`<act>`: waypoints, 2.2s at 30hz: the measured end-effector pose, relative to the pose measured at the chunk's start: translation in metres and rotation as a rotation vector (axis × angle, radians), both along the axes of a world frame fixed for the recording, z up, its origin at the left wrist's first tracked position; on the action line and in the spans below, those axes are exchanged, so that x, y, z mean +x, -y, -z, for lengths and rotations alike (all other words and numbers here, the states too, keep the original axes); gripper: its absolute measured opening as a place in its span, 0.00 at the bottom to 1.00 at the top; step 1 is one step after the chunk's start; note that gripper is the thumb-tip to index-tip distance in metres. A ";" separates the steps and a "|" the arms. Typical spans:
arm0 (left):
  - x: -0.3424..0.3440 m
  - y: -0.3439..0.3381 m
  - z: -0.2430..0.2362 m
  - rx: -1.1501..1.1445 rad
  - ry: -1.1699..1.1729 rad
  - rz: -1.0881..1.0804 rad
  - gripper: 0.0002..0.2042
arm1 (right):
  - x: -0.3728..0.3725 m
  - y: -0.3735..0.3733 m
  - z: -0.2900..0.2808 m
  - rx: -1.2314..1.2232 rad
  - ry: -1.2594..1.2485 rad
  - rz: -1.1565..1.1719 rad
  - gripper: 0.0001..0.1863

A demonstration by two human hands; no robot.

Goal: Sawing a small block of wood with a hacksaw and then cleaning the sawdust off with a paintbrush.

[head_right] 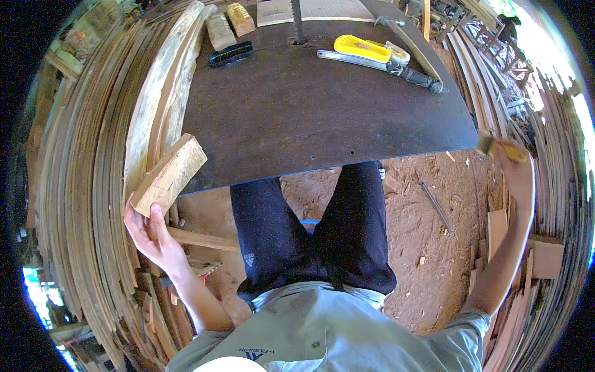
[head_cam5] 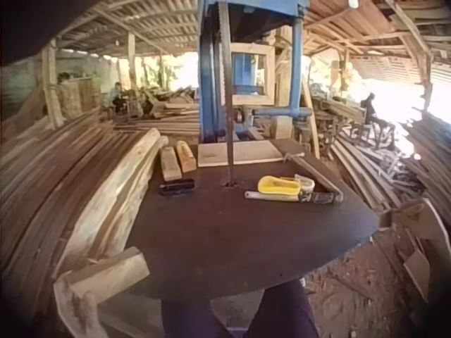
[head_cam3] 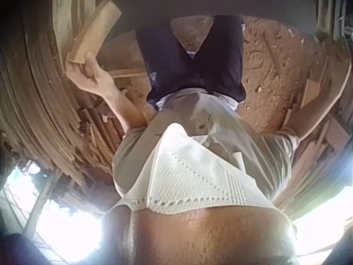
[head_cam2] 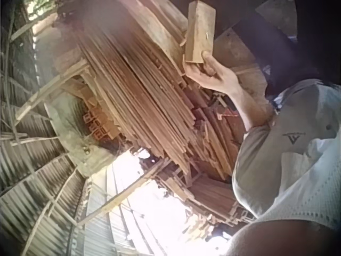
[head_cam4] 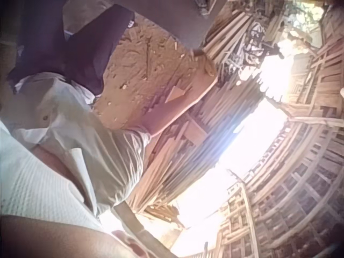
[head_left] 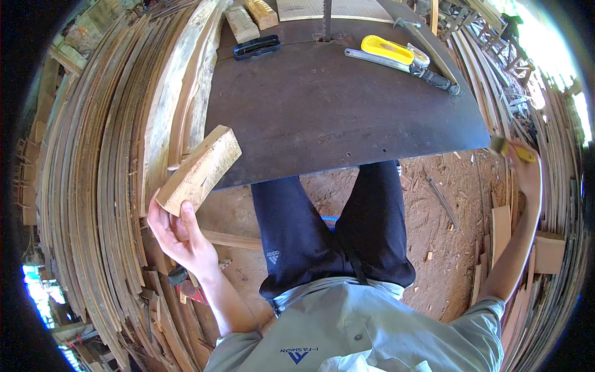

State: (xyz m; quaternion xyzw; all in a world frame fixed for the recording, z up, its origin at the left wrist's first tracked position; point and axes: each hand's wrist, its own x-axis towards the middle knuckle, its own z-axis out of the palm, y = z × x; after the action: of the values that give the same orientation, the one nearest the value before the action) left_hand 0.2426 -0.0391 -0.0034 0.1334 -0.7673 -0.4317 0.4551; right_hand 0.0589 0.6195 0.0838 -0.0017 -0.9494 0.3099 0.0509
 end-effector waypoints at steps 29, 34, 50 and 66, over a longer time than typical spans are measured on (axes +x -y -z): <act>0.030 -0.036 -0.012 0.054 -0.064 0.064 0.23 | -0.039 0.018 0.057 -0.320 -0.144 0.180 0.08; -0.042 -0.035 -0.021 0.019 -0.029 0.156 0.24 | 0.029 -0.132 0.039 -0.223 -0.098 0.511 0.12; -0.075 -0.062 -0.050 -0.131 0.064 0.265 0.28 | -0.151 0.366 0.055 -0.174 -0.276 -0.725 0.11; -0.110 -0.049 -0.047 -0.093 0.074 0.420 0.22 | -0.020 0.007 0.030 0.130 -0.368 0.154 0.12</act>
State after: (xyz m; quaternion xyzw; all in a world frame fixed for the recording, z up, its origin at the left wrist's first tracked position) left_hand 0.1322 0.0103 0.0441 -0.0347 -0.8135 -0.4758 0.3325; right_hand 0.0386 0.6124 0.0539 -0.0146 -0.9392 0.2382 0.2469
